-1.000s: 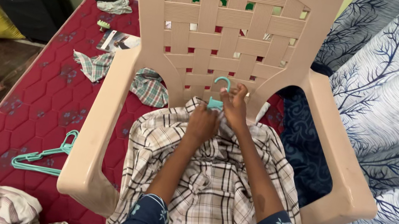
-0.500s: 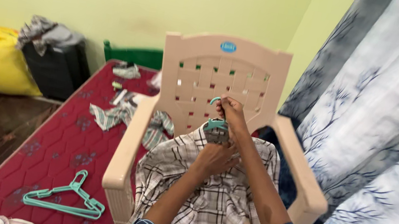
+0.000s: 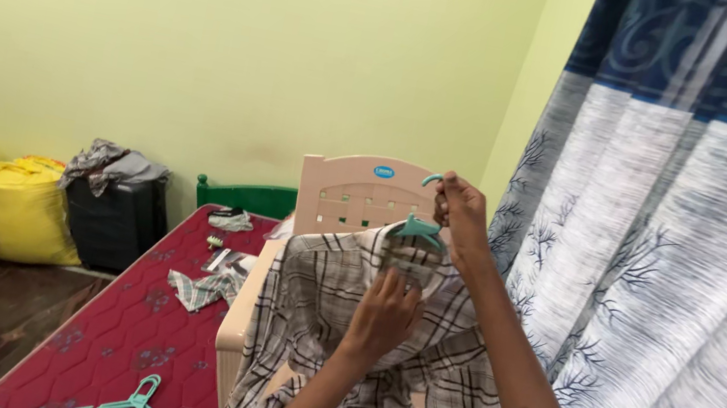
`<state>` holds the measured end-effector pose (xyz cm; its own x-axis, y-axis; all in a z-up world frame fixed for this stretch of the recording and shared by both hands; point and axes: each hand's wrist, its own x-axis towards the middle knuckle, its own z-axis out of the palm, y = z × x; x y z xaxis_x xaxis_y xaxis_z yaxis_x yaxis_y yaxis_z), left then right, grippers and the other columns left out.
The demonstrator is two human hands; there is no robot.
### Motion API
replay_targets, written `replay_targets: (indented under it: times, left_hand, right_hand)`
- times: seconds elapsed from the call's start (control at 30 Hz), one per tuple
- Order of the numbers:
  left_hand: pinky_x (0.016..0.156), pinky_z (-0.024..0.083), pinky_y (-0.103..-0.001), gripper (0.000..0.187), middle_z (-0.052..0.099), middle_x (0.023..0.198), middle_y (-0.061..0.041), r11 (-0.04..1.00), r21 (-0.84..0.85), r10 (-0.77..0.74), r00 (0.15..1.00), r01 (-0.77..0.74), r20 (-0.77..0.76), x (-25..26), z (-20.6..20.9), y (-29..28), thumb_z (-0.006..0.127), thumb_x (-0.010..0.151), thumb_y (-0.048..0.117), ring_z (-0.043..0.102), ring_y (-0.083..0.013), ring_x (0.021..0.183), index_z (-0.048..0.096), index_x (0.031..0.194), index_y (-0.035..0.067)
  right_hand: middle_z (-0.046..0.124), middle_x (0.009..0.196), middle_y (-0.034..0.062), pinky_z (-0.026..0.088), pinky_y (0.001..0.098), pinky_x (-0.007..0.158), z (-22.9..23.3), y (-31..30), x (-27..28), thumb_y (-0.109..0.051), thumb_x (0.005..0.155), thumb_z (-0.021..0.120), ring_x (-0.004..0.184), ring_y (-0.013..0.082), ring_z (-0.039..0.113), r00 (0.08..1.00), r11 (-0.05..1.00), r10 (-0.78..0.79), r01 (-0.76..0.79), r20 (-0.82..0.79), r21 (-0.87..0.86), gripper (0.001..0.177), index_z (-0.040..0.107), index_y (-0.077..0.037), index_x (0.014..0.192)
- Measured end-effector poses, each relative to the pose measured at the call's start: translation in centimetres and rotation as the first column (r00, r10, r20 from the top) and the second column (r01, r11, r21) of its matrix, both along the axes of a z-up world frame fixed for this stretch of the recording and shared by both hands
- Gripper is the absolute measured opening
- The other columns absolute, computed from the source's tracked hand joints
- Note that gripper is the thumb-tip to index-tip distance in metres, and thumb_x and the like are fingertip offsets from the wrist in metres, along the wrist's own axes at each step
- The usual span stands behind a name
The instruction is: The person places a checkered shirt on a plastic chair, buttons it, and then hangs it on a hanger. They repeat the process with a second shirt, placing both on a closet rod.
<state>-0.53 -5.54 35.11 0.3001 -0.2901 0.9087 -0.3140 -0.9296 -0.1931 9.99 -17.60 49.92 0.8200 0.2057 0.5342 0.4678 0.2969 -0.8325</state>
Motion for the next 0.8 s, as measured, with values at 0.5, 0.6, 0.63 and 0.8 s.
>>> replay_targets:
  times: [0.5,0.6,0.63,0.8]
  left_hand:
    - [0.102,0.046,-0.048,0.035,0.063,0.125,-0.015,0.923,-0.258,-0.246,0.953,0.285,0.175,-6.9,0.9,1.6,0.064,0.100,0.028,0.059,-0.0342,0.120,0.062,0.127,0.006]
    - [0.106,0.044,-0.051,0.051,0.061,0.132,-0.015,0.807,-0.579,0.049,0.965,0.113,0.257,-8.1,0.4,5.2,0.066,0.099,0.039,0.056,-0.0342,0.127,0.057,0.136,0.005]
    - [0.104,0.044,-0.051,0.053,0.062,0.130,-0.018,0.731,-0.677,0.100,0.966,0.093,0.240,-8.2,0.4,6.7,0.066,0.099,0.038,0.057,-0.0366,0.124,0.058,0.136,0.001]
    - [0.080,0.056,-0.038,0.036,0.076,0.095,-0.013,0.555,-0.818,-0.264,0.965,0.155,0.004,-7.4,-0.6,13.2,0.072,0.092,0.036,0.073,-0.0271,0.088,0.075,0.108,0.005]
  right_hand:
    - [0.051,0.060,-0.0041,0.036,0.0220,0.046,4.9,-1.8,-4.5,-0.040,0.105,0.059,0.048,0.0048,0.044,0.990,0.981,-0.001,0.028,0.141,-0.191,0.039,0.064,-0.004,0.088]
    - [0.053,0.059,-0.0030,0.039,0.0221,0.048,5.9,-2.9,-5.5,-0.041,0.105,0.058,0.049,0.0056,0.048,0.982,0.968,0.002,0.046,0.191,-0.248,0.041,0.065,-0.004,0.089]
    - [0.054,0.059,-0.0027,0.040,0.0222,0.048,6.1,-2.9,-5.7,-0.041,0.105,0.058,0.049,0.0058,0.048,0.978,0.965,0.013,0.041,0.207,-0.257,0.041,0.066,-0.004,0.089]
    - [0.056,0.062,-0.0022,0.041,0.0224,0.049,5.7,-3.0,-6.6,-0.036,0.105,0.058,0.050,0.0058,0.049,0.988,0.965,0.054,-0.014,0.146,-0.263,0.035,0.065,-0.004,0.091]
